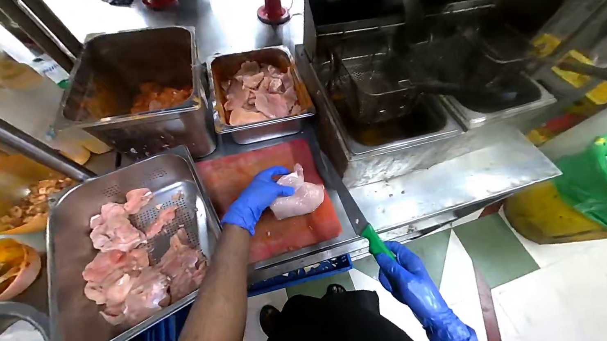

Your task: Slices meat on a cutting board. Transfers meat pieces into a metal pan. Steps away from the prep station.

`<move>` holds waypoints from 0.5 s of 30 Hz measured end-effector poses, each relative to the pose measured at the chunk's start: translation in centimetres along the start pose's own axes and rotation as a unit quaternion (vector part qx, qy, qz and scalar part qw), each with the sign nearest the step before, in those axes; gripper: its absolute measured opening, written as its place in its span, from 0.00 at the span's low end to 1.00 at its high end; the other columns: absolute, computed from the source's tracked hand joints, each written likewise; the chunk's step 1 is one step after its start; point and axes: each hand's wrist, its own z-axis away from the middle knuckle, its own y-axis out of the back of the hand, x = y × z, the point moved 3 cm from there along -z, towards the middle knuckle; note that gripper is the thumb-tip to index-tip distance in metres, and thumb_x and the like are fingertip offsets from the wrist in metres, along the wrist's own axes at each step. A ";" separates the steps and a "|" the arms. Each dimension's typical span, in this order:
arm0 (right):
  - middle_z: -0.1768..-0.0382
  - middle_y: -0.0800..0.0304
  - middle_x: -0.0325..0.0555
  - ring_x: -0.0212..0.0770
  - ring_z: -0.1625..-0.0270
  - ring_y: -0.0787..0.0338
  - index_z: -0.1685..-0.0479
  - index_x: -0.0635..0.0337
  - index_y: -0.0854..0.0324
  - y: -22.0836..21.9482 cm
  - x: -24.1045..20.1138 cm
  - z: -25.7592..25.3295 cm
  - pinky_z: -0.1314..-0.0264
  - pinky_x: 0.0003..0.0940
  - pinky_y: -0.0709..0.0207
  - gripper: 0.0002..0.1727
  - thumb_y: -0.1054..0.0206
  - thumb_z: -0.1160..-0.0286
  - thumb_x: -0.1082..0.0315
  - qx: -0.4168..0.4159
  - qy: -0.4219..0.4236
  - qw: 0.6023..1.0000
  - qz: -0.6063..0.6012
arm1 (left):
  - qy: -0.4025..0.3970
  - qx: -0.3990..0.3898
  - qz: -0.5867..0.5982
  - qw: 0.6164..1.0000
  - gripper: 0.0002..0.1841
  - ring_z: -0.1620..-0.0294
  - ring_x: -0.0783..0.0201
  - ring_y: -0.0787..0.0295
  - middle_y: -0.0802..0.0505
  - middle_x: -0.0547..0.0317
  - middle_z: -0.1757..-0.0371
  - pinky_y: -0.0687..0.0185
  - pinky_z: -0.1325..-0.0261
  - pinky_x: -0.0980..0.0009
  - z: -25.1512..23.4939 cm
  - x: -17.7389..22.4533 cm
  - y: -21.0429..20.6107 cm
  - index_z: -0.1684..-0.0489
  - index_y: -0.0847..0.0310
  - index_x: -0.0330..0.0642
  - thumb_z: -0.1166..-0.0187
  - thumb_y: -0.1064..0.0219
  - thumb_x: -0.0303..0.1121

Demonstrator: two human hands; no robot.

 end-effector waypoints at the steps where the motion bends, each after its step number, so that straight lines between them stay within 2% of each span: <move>1: 0.85 0.30 0.33 0.27 0.87 0.34 0.40 0.63 0.23 -0.2 0.3 -0.6 0.85 0.23 0.40 0.16 0.46 0.15 0.62 -0.013 -0.005 1.000 0.002 | 0.026 0.052 -0.081 0.995 0.35 0.38 0.41 0.12 0.11 0.36 0.37 0.18 0.36 0.40 0.0 -0.4 0.5 0.19 0.29 0.43 0.30 0.22 0.27; 3: 0.85 0.29 0.34 0.29 0.86 0.33 0.41 0.62 0.23 -0.6 0.8 -1.6 0.85 0.24 0.40 0.16 0.48 0.13 0.60 -0.034 -0.009 0.999 0.013 | 0.048 0.159 -0.249 0.954 0.33 0.34 0.35 0.14 0.10 0.37 0.37 0.22 0.34 0.30 0.8 -0.4 0.8 0.21 0.24 0.48 0.30 0.23 0.34; 5: 0.83 0.25 0.36 0.31 0.85 0.30 0.40 0.60 0.23 -0.9 1.6 -2.4 0.84 0.26 0.35 0.17 0.48 0.10 0.57 -0.044 -0.018 0.998 0.042 | -0.009 0.192 -0.322 0.927 0.24 0.31 0.36 0.15 0.10 0.40 0.36 0.22 0.32 0.32 1.9 0.3 0.0 0.28 0.18 0.48 0.25 0.27 0.34; 8: 0.82 0.23 0.38 0.33 0.84 0.26 0.39 0.59 0.22 -1.4 3.0 -3.2 0.81 0.29 0.31 0.20 0.48 0.09 0.54 -0.041 -0.030 0.996 0.079 | -0.122 0.135 -0.374 0.909 0.16 0.28 0.42 0.17 0.09 0.47 0.36 0.22 0.27 0.41 2.8 0.3 -2.7 0.37 0.11 0.50 0.22 0.27 0.34; 10: 0.82 0.24 0.38 0.35 0.82 0.25 0.40 0.59 0.21 -1.6 4.1 -3.5 0.78 0.32 0.27 0.20 0.48 0.10 0.53 -0.029 -0.018 0.995 0.092 | -0.175 0.087 -0.402 0.894 0.14 0.28 0.45 0.17 0.09 0.49 0.37 0.21 0.26 0.45 2.6 -0.3 -4.1 0.39 0.09 0.50 0.21 0.28 0.34; 15: 0.82 0.24 0.40 0.37 0.82 0.24 0.42 0.58 0.20 -2.1 5.9 -3.8 0.77 0.35 0.26 0.21 0.48 0.09 0.51 0.015 0.005 0.995 0.102 | -0.198 0.038 -0.438 0.876 0.15 0.31 0.45 0.14 0.09 0.46 0.38 0.20 0.28 0.46 1.6 -1.0 -5.3 0.33 0.11 0.50 0.15 0.33 0.38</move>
